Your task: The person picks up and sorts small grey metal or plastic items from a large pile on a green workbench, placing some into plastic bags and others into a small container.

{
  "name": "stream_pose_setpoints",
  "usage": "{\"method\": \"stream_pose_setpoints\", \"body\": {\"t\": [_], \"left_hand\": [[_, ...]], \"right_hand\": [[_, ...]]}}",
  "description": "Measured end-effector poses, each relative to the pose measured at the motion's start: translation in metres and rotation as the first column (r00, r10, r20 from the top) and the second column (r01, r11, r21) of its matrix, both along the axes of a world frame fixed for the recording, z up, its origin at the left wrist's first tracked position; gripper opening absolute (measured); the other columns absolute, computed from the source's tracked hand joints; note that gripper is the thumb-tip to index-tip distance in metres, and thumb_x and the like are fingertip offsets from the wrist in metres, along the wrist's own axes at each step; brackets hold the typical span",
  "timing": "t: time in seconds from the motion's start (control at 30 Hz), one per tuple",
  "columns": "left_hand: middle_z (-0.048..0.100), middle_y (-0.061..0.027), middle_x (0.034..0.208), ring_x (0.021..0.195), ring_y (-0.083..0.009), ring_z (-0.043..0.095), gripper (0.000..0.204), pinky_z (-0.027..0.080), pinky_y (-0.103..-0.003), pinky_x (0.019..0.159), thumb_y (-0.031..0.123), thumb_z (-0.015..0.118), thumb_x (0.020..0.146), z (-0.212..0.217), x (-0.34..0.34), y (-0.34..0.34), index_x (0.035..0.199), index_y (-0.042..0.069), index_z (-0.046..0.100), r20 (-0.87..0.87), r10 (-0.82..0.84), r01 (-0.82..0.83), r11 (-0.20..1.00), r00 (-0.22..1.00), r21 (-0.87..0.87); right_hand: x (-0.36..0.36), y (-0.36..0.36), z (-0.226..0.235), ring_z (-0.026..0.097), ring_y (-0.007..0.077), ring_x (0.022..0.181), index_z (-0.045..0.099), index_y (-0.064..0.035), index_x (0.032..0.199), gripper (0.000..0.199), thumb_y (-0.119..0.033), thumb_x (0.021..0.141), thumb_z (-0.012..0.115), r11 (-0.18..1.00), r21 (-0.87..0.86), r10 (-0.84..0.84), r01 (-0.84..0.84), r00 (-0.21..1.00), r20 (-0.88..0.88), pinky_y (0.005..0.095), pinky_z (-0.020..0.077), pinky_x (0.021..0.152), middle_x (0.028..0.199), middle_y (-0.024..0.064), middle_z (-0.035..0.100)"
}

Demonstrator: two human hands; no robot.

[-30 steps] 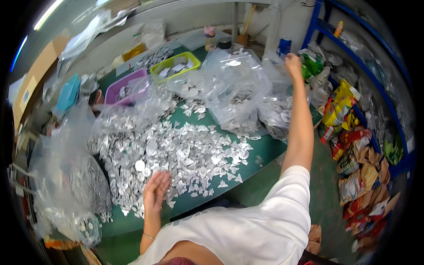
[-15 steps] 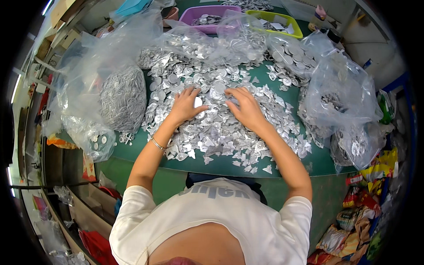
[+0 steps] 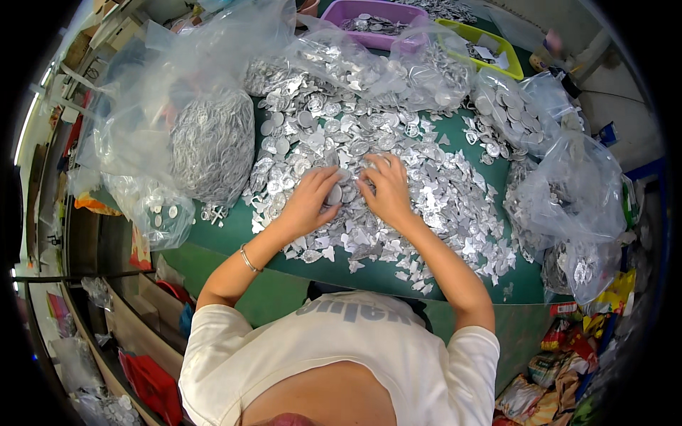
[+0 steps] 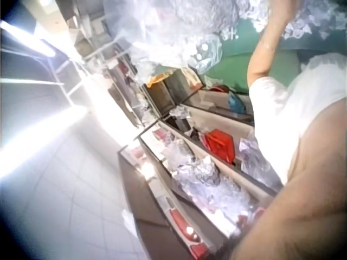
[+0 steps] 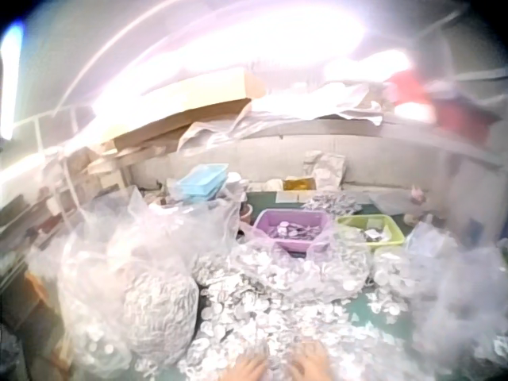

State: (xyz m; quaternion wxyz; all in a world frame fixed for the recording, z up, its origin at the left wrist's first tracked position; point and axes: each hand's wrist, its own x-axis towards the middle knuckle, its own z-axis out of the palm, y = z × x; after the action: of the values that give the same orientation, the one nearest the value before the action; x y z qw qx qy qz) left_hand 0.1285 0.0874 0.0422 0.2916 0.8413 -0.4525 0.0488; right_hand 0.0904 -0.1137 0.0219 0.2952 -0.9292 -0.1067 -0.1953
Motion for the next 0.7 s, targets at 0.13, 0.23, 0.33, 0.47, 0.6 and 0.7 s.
{"method": "stream_pose_setpoints", "body": {"t": [0.13, 0.23, 0.33, 0.47, 0.6, 0.7], "left_hand": [[0.04, -0.0182, 0.127, 0.117, -0.0374, 0.039, 0.057, 0.035, -0.043, 0.097, 0.005, 0.065, 0.066, -0.001, -0.019, 0.013, 0.12, 0.003, 0.044, -0.105, -0.069, 0.067, 0.997, 0.992, -0.024], [0.036, -0.0204, 0.132, 0.122, -0.0397, 0.035, 0.061, 0.033, -0.044, 0.1, -0.002, 0.061, 0.063, -0.006, -0.038, 0.023, 0.122, 0.003, 0.044, -0.122, -0.109, 0.109, 0.994, 0.986, -0.012], [0.034, -0.0212, 0.134, 0.123, -0.0406, 0.034, 0.063, 0.032, -0.047, 0.1, -0.009, 0.058, 0.06, -0.011, -0.052, 0.031, 0.12, 0.003, 0.045, -0.153, -0.101, 0.097, 0.995, 0.983, -0.03], [0.04, -0.02, 0.13, 0.121, -0.0399, 0.038, 0.056, 0.027, -0.052, 0.102, -0.013, 0.052, 0.06, -0.023, -0.063, 0.037, 0.113, 0.005, 0.051, -0.19, -0.073, 0.044, 0.987, 0.979, -0.155], [0.044, -0.0184, 0.122, 0.12, -0.0388, 0.04, 0.047, 0.026, -0.052, 0.102, -0.008, 0.055, 0.067, -0.017, -0.068, 0.031, 0.113, 0.004, 0.052, -0.191, 0.058, -0.107, 0.96, 0.98, -0.259], [0.045, -0.0169, 0.12, 0.119, -0.0393, 0.038, 0.045, 0.025, -0.054, 0.101, -0.002, 0.061, 0.07, -0.016, -0.062, 0.018, 0.113, 0.003, 0.05, -0.213, 0.245, -0.296, 0.921, 0.946, -0.255]], "right_hand": [[-0.032, 0.011, 0.012, 0.046, 0.0331, 0.108, 0.06, -0.0016, 0.081, 0.01, -0.008, 0.074, 0.064, 0.982, 0.099, 0.17, -0.163, 0.983, -0.065, 0.0417, 0.0383, 0.09, 0.105, 0.0109, 0.059], [-0.052, 0.005, 0.009, 0.048, 0.0322, 0.107, 0.059, -0.0009, 0.084, 0.012, -0.007, 0.075, 0.063, 0.956, 0.206, 0.232, -0.208, 0.967, -0.101, 0.0404, 0.0386, 0.09, 0.104, 0.0121, 0.059], [-0.039, -0.002, 0.024, 0.05, 0.0315, 0.101, 0.059, -0.0003, 0.091, 0.02, -0.009, 0.074, 0.065, 0.977, 0.195, 0.1, -0.083, 0.992, -0.081, 0.0391, 0.0391, 0.087, 0.101, 0.0133, 0.059], [0.024, -0.006, 0.031, 0.049, 0.0307, 0.099, 0.06, -0.0012, 0.093, 0.022, -0.012, 0.074, 0.064, 0.998, 0.07, 0.0, 0.0, 1.0, 0.0, 0.0384, 0.0373, 0.086, 0.103, 0.0129, 0.058], [0.058, -0.007, 0.003, 0.052, 0.0293, 0.095, 0.061, -0.0013, 0.092, 0.021, -0.015, 0.076, 0.063, 0.967, -0.253, -0.026, -0.006, 0.992, -0.123, 0.0385, 0.0356, 0.087, 0.096, 0.0122, 0.06], [0.067, -0.02, 0.005, 0.055, 0.0299, 0.088, 0.063, -0.0007, 0.088, 0.017, -0.014, 0.078, 0.06, 0.962, -0.27, 0.021, -0.041, 0.997, -0.076, 0.04, 0.0361, 0.085, 0.084, 0.0124, 0.062]]}}
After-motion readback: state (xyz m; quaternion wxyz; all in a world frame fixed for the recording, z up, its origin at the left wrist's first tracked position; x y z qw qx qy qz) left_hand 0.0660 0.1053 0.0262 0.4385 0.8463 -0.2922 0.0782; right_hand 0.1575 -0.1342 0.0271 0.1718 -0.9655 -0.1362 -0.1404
